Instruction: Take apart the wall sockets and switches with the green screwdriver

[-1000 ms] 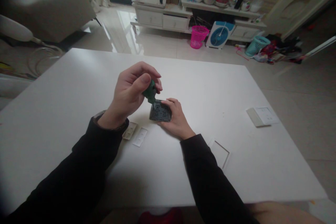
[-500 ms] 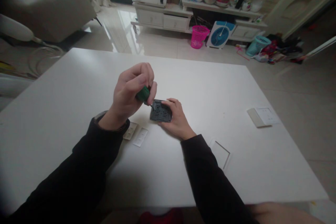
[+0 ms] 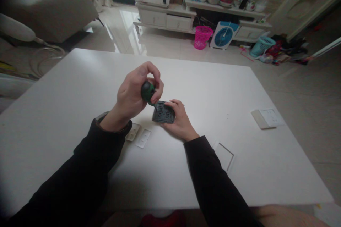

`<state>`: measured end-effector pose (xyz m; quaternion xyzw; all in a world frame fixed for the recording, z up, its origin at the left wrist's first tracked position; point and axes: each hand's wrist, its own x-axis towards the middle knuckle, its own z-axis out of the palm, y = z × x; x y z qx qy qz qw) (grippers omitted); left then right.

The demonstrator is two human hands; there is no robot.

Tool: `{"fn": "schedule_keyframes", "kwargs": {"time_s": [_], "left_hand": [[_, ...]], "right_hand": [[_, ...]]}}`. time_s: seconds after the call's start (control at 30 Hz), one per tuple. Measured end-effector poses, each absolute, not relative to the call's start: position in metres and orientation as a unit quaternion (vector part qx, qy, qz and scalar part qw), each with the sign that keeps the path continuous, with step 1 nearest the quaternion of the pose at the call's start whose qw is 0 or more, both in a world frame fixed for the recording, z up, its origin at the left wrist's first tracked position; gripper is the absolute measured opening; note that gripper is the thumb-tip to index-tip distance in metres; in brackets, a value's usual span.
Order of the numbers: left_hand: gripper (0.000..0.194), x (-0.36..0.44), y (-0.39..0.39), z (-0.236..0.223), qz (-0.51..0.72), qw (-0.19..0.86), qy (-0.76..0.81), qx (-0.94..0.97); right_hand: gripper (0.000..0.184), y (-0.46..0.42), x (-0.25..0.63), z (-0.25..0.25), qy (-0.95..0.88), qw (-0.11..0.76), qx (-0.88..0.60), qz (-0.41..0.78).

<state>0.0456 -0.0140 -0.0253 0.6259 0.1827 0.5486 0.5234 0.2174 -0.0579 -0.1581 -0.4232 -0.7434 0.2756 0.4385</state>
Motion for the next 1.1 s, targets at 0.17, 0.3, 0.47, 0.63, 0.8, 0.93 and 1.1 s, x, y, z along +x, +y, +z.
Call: {"fn": "schedule_keyframes", "kwargs": {"time_s": [0.17,0.3,0.47,0.63,0.8,0.93,1.1], "left_hand": [[0.056,0.034,-0.014,-0.025,0.496,0.552,0.173,0.648],[0.06,0.026,-0.018,-0.022,0.438,0.587,0.138,0.667],[0.052,0.031,-0.017,-0.025,0.458,0.586,0.143,0.653],[0.049,0.038,-0.017,-0.024,0.502,0.548,0.179,0.644],[0.048,0.043,-0.023,-0.012,0.526,0.48,0.248,0.657],[0.053,0.046,-0.025,-0.011,0.523,0.464,0.249,0.671],[0.053,0.047,-0.021,-0.02,0.531,0.496,0.228,0.648]], "right_hand": [[0.066,-0.06,0.216,-0.155,-0.748,0.435,-0.422,0.269],[0.058,-0.061,0.214,-0.152,-0.751,0.434,-0.425,0.258],[0.052,-0.062,0.214,-0.148,-0.753,0.426,-0.427,0.263],[0.064,-0.061,0.215,-0.152,-0.751,0.43,-0.428,0.262],[0.075,-0.06,0.216,-0.156,-0.75,0.427,-0.429,0.266],[0.078,-0.059,0.215,-0.155,-0.75,0.425,-0.43,0.27],[0.076,-0.058,0.216,-0.157,-0.752,0.423,-0.427,0.27]]}}
